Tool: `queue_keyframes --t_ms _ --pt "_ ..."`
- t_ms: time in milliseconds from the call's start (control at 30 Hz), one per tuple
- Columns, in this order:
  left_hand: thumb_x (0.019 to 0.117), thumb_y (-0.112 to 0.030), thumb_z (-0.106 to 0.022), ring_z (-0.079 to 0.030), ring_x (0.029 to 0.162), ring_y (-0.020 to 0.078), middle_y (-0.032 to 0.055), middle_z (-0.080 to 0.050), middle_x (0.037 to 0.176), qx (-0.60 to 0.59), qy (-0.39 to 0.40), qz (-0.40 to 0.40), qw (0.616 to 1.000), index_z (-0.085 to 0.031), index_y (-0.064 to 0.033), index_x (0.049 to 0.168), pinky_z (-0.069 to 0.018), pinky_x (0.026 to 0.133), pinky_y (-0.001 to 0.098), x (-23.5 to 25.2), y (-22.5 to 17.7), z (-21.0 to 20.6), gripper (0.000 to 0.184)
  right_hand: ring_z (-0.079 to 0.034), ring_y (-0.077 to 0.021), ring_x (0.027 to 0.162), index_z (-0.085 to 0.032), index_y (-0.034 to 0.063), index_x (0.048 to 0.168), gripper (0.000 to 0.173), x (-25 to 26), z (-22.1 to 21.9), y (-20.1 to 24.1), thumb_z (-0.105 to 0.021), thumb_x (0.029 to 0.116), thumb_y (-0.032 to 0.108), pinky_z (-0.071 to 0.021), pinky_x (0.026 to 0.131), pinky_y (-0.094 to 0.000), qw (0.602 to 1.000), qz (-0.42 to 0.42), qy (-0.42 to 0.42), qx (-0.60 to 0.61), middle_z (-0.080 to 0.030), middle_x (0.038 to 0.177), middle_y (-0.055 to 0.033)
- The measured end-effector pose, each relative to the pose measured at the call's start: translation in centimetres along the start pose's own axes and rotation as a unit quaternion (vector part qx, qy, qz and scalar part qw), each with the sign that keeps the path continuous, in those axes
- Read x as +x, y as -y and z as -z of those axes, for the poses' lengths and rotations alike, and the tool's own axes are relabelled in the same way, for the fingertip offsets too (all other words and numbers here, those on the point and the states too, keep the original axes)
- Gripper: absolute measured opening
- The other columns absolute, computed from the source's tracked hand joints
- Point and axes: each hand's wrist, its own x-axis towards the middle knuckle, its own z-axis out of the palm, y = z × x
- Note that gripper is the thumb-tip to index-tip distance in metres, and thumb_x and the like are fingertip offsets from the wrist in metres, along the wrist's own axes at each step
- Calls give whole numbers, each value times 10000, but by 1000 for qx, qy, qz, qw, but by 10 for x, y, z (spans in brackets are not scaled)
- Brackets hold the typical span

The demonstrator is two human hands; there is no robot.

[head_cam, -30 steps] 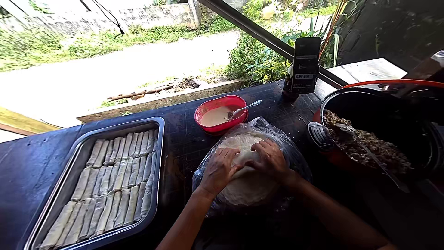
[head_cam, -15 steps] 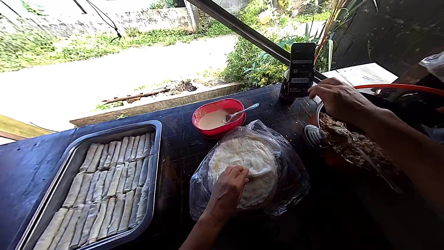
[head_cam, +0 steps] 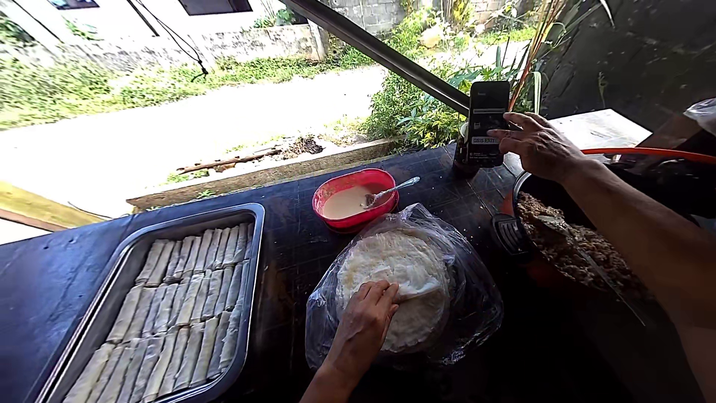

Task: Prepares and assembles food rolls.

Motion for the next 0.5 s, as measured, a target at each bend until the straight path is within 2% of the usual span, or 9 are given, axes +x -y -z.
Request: queue_keyframes --t_ms 167,267,367,433,500 --pt "1007 -237 -522 -723 1040 284 107 -748 1098 -6 -6 7 1000 -772 -61 1152 -583 912 392 0 -1 1 338 -459 -452 1424 -702 -34 954 292 -3 7 19 -460 913 -192 -317 1174 -608 1000 8 -5 -9 -650 1400 -140" --pt "999 -181 -521 -728 1007 288 110 -751 1060 -5 -16 12 1000 -786 -63 1109 -589 888 393 1 0 3 310 -573 -444 1295 -687 -29 957 294 -3 31 54 -437 909 -175 -392 1106 -582 997 -27 -70 19 -707 1257 -185" --pt "997 -181 -528 -726 969 276 103 -747 1023 -10 -9 22 1000 -791 -67 1092 -594 859 387 1 3 7 302 -673 -414 1048 -708 -27 1044 304 -12 71 123 -445 908 -91 -504 936 -569 990 -50 -108 73 -726 1050 -198" --pt "1003 -207 -533 -729 942 273 101 -748 990 -19 -7 22 1000 -795 -68 1074 -596 839 385 2 5 8 305 -692 -312 946 -736 30 1037 296 -26 81 181 -468 916 -1 -553 847 -474 986 -43 -105 119 -732 978 -122" --pt "999 -226 -537 -730 924 277 105 -748 973 -30 -7 23 999 -799 -63 1063 -598 826 387 3 6 9 315 -714 -235 929 -750 81 1031 285 -41 64 234 -485 946 22 -579 821 -371 978 -34 -88 185 -758 973 -63"
